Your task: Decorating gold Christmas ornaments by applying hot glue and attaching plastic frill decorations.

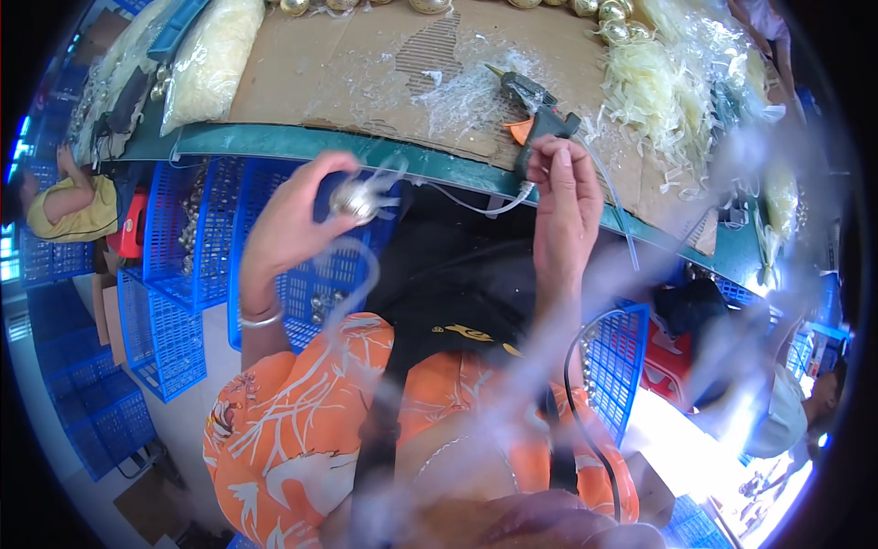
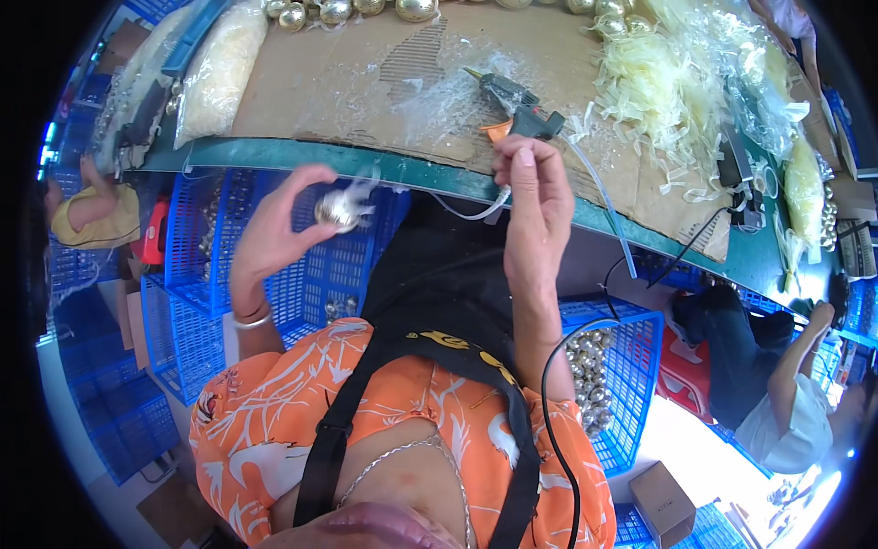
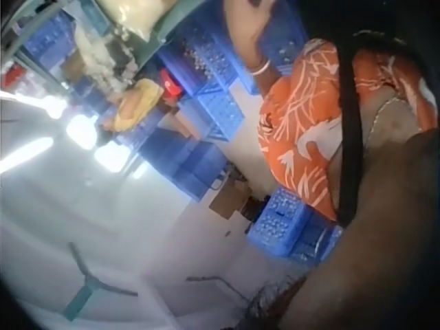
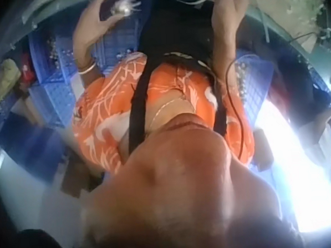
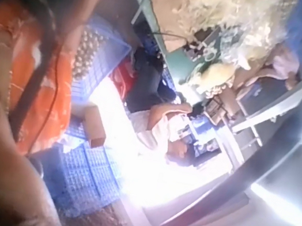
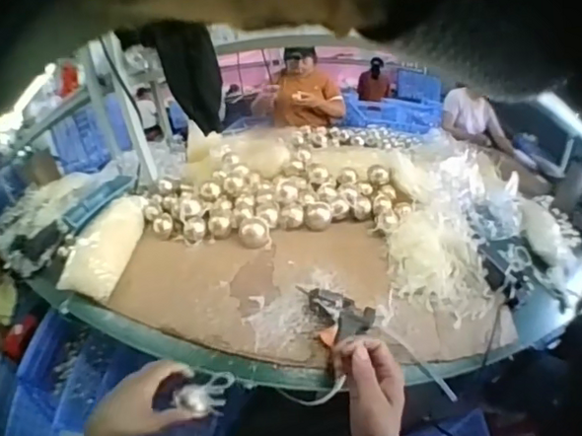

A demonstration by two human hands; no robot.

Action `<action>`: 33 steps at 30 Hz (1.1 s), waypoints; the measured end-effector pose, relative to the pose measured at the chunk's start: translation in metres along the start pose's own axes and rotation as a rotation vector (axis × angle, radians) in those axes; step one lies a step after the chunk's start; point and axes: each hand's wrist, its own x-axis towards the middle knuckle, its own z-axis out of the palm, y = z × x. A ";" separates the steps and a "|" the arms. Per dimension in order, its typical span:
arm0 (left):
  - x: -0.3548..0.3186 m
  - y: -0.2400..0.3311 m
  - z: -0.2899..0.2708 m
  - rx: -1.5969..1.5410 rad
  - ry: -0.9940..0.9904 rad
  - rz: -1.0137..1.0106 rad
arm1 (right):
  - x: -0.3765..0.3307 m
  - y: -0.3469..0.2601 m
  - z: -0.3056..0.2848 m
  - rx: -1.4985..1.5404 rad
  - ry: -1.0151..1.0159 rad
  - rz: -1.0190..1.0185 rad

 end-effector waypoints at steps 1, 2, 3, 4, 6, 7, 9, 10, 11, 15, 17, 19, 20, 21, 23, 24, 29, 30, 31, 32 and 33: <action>-0.011 -0.011 -0.015 0.011 0.006 -0.009 | 0.002 0.002 -0.001 0.012 -0.011 0.004; -0.020 -0.022 -0.029 0.152 0.104 -0.123 | 0.003 0.004 -0.001 0.021 -0.021 0.007; -0.025 -0.020 -0.038 0.294 0.204 -0.239 | 0.004 0.004 0.001 0.031 -0.033 0.010; -0.021 -0.017 -0.041 0.301 0.209 -0.243 | 0.004 0.001 0.009 0.079 -0.001 0.063; 0.012 -0.014 -0.038 0.175 0.430 -0.219 | 0.000 0.010 0.006 0.083 -0.069 0.058; 0.038 -0.013 -0.029 0.126 0.485 -0.051 | -0.001 0.012 0.005 0.089 -0.134 0.056; 0.106 -0.015 -0.010 0.083 0.563 0.252 | -0.006 0.005 0.014 -0.042 -0.076 0.042; 0.136 -0.021 -0.007 0.097 0.605 0.376 | -0.008 0.001 0.017 -0.083 -0.102 0.048; 0.164 -0.029 -0.006 0.201 0.613 0.400 | -0.010 -0.002 0.020 -0.126 -0.127 0.054; 0.278 -0.043 0.036 0.017 0.435 0.286 | -0.014 -0.011 0.010 -0.065 -0.043 0.057; 0.302 -0.063 0.053 0.395 0.680 0.333 | -0.014 -0.007 0.005 -0.072 -0.046 0.056; 0.311 -0.068 0.054 0.419 0.714 0.331 | -0.015 -0.005 0.003 -0.070 -0.047 0.069; 0.309 -0.074 0.053 0.449 0.754 0.326 | -0.014 -0.005 0.004 -0.090 -0.068 0.071; 0.305 -0.071 0.054 0.447 0.742 0.322 | -0.012 -0.003 0.002 -0.117 -0.073 0.076; 0.280 -0.042 0.038 -0.249 0.420 0.287 | -0.012 -0.006 -0.004 -0.179 -0.046 0.043; 0.247 -0.019 0.024 -0.329 0.399 0.185 | -0.012 -0.009 -0.003 -0.238 -0.040 0.005; 0.144 -0.003 0.021 -0.896 -0.036 0.219 | -0.006 -0.002 -0.001 -0.387 -0.051 -0.041; 0.105 0.002 0.019 -1.019 -0.039 0.181 | -0.002 -0.002 0.018 -0.393 -0.187 -0.172; 0.088 0.012 0.028 -1.022 -0.112 0.147 | -0.002 -0.004 0.028 -0.419 -0.250 -0.307; 0.069 0.017 0.037 -1.065 -0.128 0.130 | -0.002 -0.003 0.032 -0.480 -0.399 -0.302; 0.055 0.024 0.045 -1.053 -0.099 0.079 | -0.002 -0.008 0.038 -0.588 -0.512 -0.364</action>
